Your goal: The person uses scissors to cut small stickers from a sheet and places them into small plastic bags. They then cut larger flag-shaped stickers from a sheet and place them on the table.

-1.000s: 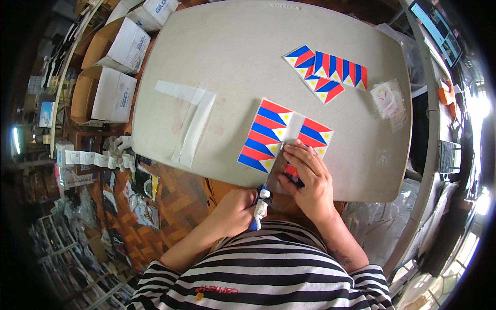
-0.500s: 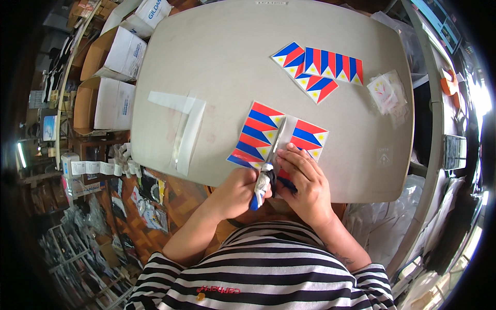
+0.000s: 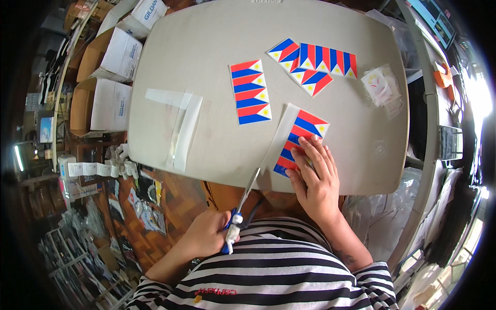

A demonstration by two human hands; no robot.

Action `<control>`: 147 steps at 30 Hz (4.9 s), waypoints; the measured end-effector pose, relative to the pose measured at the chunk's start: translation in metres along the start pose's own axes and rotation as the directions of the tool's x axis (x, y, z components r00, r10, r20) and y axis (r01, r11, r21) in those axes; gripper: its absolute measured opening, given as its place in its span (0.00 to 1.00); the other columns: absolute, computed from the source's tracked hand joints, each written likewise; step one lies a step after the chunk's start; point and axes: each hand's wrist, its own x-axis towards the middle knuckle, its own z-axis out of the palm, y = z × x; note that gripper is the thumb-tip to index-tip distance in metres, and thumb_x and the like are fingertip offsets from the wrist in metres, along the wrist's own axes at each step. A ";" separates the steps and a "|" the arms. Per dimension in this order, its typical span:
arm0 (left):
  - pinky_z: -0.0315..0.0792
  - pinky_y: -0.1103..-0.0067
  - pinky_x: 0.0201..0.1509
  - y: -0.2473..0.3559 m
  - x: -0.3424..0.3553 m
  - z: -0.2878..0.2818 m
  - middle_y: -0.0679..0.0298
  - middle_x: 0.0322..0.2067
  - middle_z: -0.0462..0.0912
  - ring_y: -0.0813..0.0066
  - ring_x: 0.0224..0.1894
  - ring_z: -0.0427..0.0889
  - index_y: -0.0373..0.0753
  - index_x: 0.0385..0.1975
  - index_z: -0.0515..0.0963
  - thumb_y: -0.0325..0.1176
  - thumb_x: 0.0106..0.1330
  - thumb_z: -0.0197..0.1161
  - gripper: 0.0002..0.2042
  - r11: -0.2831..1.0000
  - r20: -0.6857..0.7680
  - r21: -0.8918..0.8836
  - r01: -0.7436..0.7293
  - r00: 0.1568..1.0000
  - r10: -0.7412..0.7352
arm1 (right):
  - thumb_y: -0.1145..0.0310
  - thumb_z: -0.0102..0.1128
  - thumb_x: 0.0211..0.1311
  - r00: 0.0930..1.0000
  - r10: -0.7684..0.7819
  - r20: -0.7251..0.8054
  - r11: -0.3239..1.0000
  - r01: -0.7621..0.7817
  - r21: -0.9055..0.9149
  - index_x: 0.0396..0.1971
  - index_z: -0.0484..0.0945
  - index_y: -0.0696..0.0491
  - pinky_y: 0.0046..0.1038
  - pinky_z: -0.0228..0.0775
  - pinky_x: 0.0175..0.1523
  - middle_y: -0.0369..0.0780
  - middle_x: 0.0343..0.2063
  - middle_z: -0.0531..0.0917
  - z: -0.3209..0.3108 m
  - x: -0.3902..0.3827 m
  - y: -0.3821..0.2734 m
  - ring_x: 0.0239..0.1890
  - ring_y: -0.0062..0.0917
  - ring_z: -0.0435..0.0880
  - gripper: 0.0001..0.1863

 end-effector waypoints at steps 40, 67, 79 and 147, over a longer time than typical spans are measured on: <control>0.65 0.75 0.26 0.025 0.051 0.018 0.65 0.17 0.75 0.77 0.20 0.72 0.33 0.23 0.74 0.29 0.62 0.59 0.07 0.980 -0.081 0.022 -0.200 0.976 0.201 | 0.63 0.74 0.45 0.997 0.079 -0.011 0.997 -0.080 -0.006 0.54 0.77 0.55 0.41 0.59 0.68 0.39 0.56 0.76 0.006 0.011 -0.006 0.64 0.35 0.71 0.32; 0.65 0.81 0.26 0.078 0.096 -0.014 0.63 0.20 0.75 0.78 0.20 0.73 0.33 0.26 0.77 0.33 0.57 0.64 0.09 0.686 0.039 -0.722 -0.088 0.985 0.167 | 0.57 0.71 0.50 0.975 -0.001 0.224 1.000 0.007 -0.023 0.58 0.74 0.56 0.43 0.58 0.70 0.39 0.64 0.70 -0.017 0.006 -0.001 0.69 0.36 0.65 0.35; 0.73 0.83 0.34 -0.004 0.018 -0.050 0.54 0.38 0.80 0.79 0.33 0.79 0.37 0.26 0.68 0.20 0.61 0.65 0.10 0.698 -0.464 -0.461 -0.548 0.819 0.337 | 0.83 0.56 0.60 0.876 -0.037 -0.482 0.999 0.020 -0.040 0.37 0.80 0.60 0.33 0.79 0.47 0.44 0.41 0.86 -0.056 0.091 0.048 0.44 0.38 0.86 0.07; 0.76 0.63 0.32 0.093 0.172 -0.084 0.56 0.23 0.84 0.52 0.27 0.83 0.42 0.28 0.82 0.40 0.54 0.70 0.10 0.759 -0.732 0.651 -0.033 0.241 0.638 | 0.45 0.65 0.55 0.973 -0.232 -0.003 0.941 0.223 -0.254 0.46 0.80 0.52 0.33 0.67 0.52 0.37 0.43 0.77 -0.020 0.028 0.027 0.46 0.31 0.75 0.27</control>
